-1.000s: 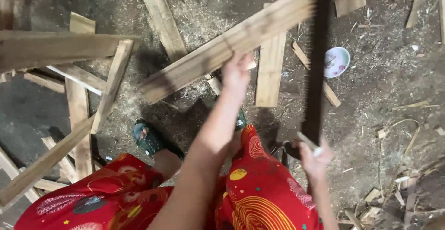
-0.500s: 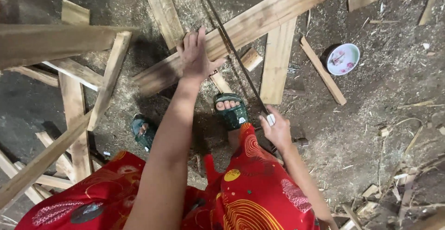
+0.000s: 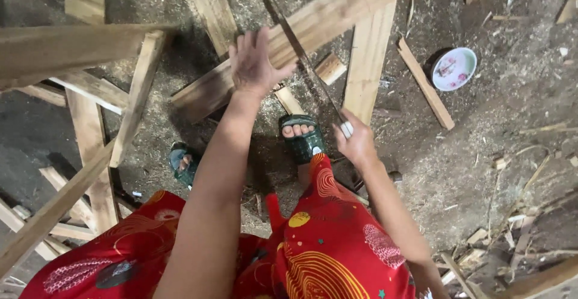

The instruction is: The person kneels on the floor of a workshop among scattered wooden slats, saws a wooden strip with a hand saw, then positions slats into a frame and hammers nails into them with a claw hammer, assembling a small wooden frame structure.

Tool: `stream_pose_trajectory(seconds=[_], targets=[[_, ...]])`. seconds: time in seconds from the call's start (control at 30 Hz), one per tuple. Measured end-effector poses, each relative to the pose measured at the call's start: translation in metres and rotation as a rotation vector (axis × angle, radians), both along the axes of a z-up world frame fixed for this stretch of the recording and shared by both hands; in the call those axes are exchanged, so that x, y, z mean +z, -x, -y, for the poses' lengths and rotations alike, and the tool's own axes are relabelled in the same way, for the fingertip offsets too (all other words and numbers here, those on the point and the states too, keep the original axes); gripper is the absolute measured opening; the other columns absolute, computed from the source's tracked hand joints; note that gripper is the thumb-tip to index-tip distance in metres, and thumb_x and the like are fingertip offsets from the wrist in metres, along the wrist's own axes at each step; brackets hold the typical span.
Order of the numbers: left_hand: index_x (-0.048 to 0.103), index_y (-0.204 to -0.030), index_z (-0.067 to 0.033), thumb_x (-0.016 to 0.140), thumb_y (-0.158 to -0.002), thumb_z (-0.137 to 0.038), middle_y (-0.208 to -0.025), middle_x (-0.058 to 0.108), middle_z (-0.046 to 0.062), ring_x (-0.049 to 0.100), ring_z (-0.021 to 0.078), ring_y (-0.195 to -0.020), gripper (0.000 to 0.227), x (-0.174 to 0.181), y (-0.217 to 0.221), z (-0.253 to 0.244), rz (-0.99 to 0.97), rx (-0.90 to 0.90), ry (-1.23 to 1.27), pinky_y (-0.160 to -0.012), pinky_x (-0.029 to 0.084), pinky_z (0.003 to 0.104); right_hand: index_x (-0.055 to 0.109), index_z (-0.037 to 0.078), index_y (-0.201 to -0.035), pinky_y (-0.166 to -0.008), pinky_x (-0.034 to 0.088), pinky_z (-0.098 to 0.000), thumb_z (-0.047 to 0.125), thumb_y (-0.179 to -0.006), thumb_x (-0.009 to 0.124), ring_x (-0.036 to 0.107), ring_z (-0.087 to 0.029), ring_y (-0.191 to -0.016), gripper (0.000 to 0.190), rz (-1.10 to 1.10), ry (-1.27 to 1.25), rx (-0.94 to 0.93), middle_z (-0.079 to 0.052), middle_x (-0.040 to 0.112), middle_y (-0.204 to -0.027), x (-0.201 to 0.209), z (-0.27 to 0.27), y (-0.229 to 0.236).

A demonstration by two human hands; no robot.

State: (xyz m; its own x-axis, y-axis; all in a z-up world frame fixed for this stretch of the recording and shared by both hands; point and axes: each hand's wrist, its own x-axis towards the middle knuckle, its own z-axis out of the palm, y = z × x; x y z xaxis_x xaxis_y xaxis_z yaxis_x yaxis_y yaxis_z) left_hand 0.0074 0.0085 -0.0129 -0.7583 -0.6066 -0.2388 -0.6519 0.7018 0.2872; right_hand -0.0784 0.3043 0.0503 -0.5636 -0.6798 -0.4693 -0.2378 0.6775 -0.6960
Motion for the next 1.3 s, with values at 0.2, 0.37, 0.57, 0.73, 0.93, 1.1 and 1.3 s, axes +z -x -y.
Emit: stream_pose_trajectory(seconds=[0.2,0.37,0.57,0.73,0.93,1.1,1.3], targets=[[0.046,-0.139,-0.0184,0.093,-0.059,-0.070,-0.114,0.056,0.009,0.054,0.0295,-0.103,0.106,-0.002,0.001,0.001,-0.010,-0.088,-0.050,-0.086,0.044,0.059,0.062,-0.008,-0.125,-0.063,0.064,-0.0349,0.005,-0.086,0.071,0.075,-0.033,-0.078,0.042,-0.101,0.088,0.019,-0.027,0.072,-0.111,0.000,-0.036,-0.023],[0.052,-0.136,-0.0194,0.087,-0.058,-0.076,-0.116,0.063,0.014,0.061,0.0338,-0.112,0.103,-0.037,-0.003,-0.008,-0.065,0.028,0.321,-0.089,0.049,0.053,0.070,0.006,-0.126,-0.089,0.059,-0.0475,0.021,-0.086,0.078,0.069,-0.040,-0.104,0.044,-0.097,0.104,-0.115,-0.023,0.072,-0.114,-0.027,0.002,-0.026],[0.054,-0.132,-0.0165,0.089,-0.051,-0.075,-0.111,0.062,0.014,0.063,0.0378,-0.103,0.106,0.002,-0.004,-0.007,-0.140,-0.133,0.248,-0.082,0.050,0.056,0.065,0.021,-0.133,-0.097,0.056,-0.0461,0.036,-0.087,0.076,0.068,-0.033,-0.111,0.049,0.029,-0.117,-0.121,-0.012,0.072,-0.123,-0.015,-0.043,-0.028],[0.061,-0.112,-0.0293,0.076,-0.064,-0.067,-0.094,0.058,0.000,0.063,0.0266,-0.090,0.063,-0.079,-0.018,0.006,-0.120,0.008,0.095,-0.077,0.047,0.046,0.065,0.030,-0.133,-0.102,0.053,-0.0438,0.041,-0.085,0.077,0.065,-0.032,-0.113,0.051,0.101,-0.195,-0.156,-0.007,0.070,-0.128,-0.037,-0.046,-0.018],[0.062,-0.065,-0.0267,0.041,-0.092,-0.054,-0.067,0.064,0.000,0.068,0.0242,-0.073,0.044,-0.066,0.031,0.001,0.072,0.321,0.378,-0.073,0.048,0.047,0.070,0.014,-0.126,-0.097,0.055,-0.0448,0.026,-0.082,0.080,0.068,-0.036,-0.110,0.047,-0.039,-0.061,-0.146,-0.016,0.073,-0.118,-0.037,-0.043,-0.032],[0.060,-0.060,-0.0264,0.046,-0.091,-0.044,-0.061,0.063,-0.001,0.067,0.0238,-0.064,0.037,-0.074,0.027,-0.001,-0.022,0.293,0.512,-0.061,0.046,0.045,0.071,0.010,-0.125,-0.096,0.056,-0.0428,0.027,-0.085,0.079,0.069,-0.034,-0.110,0.044,-0.002,0.000,-0.166,-0.016,0.073,-0.119,-0.034,-0.007,-0.024],[0.078,-0.073,-0.0165,0.045,-0.088,-0.028,-0.070,0.075,0.003,0.065,0.0231,-0.059,0.038,-0.015,0.047,0.000,-0.139,0.329,0.307,-0.064,0.048,0.035,0.062,-0.001,-0.123,-0.064,0.058,-0.0436,0.001,-0.080,0.066,0.071,-0.037,-0.076,0.044,-0.078,0.080,-0.082,-0.023,0.071,-0.100,0.011,-0.026,-0.028]])
